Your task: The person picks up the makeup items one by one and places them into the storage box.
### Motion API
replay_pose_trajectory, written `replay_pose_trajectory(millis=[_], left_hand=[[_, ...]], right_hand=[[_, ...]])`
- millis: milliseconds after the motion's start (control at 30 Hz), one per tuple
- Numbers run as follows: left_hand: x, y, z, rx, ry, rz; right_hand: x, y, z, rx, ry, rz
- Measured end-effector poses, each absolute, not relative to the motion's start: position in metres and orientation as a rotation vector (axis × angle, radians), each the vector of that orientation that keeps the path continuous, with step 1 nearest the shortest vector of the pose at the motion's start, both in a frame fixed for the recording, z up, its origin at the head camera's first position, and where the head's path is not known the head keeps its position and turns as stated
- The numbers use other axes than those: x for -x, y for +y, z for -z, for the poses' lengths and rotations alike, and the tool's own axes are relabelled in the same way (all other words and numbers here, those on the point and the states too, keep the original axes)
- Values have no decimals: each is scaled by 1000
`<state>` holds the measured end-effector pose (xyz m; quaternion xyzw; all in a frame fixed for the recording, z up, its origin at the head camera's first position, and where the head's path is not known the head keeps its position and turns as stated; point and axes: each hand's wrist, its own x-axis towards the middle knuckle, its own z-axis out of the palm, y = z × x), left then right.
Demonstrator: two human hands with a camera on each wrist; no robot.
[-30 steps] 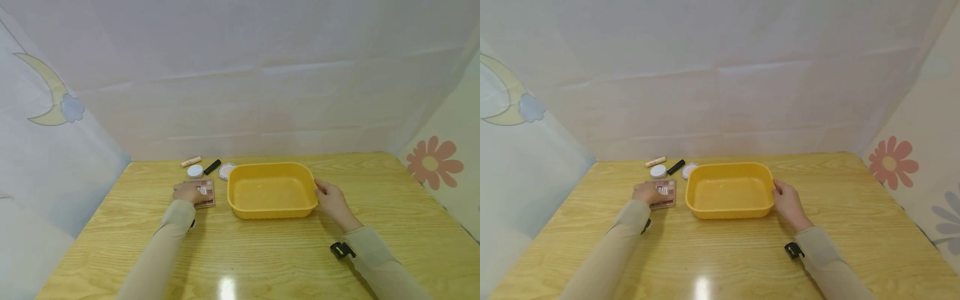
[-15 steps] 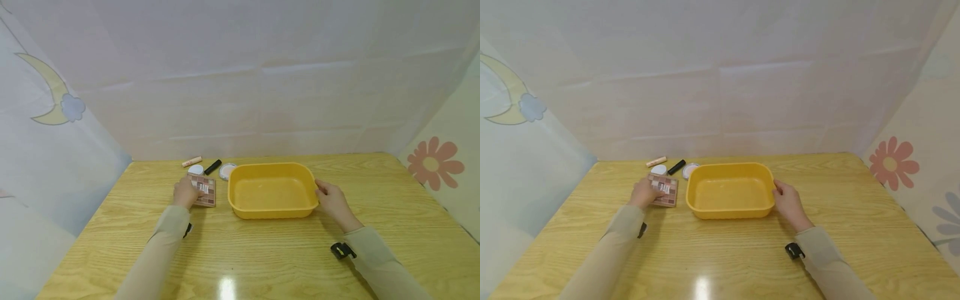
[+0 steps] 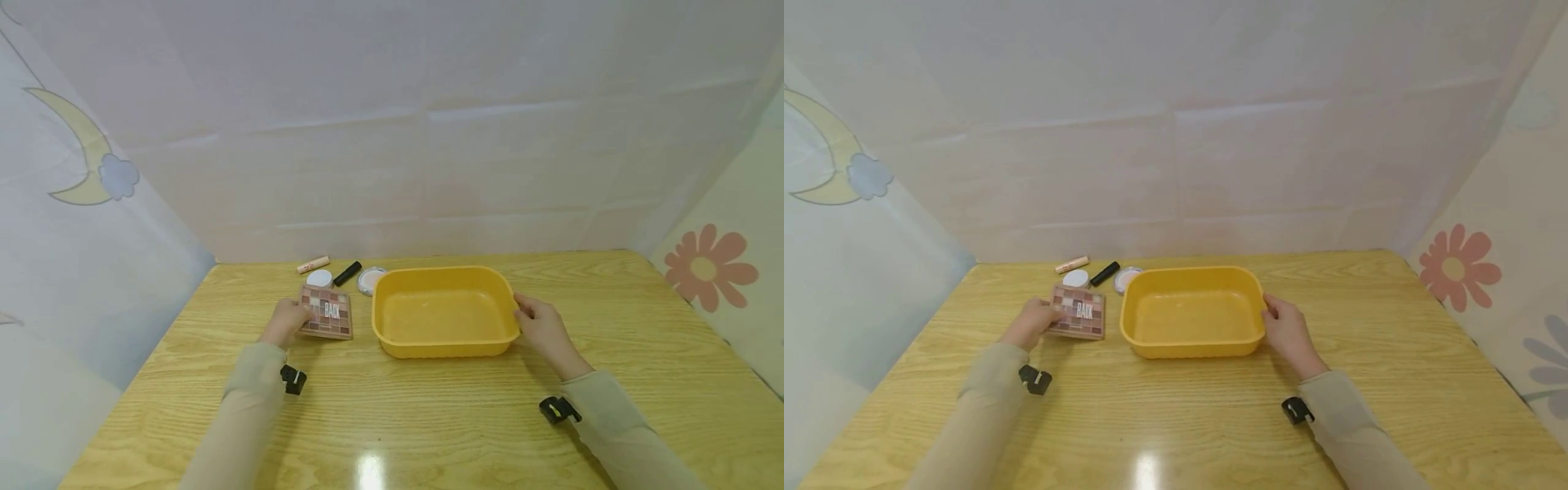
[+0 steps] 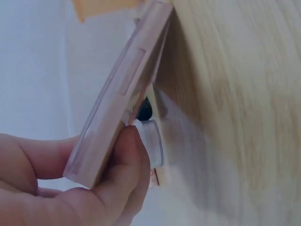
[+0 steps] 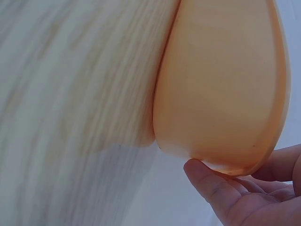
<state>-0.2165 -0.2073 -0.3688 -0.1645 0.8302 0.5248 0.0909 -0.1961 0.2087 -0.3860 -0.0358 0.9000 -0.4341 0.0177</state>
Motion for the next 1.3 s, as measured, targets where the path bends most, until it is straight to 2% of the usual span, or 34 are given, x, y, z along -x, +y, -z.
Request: replay_pose_trajectory(millis=[733,1300], left_hand=[[205,-205,368,450,2074,-2074],[192,-195,358,408,2009,-2154]], right_hand=[[195,210,385,137,2796,1374],[195,212,386,133,2741,1400]])
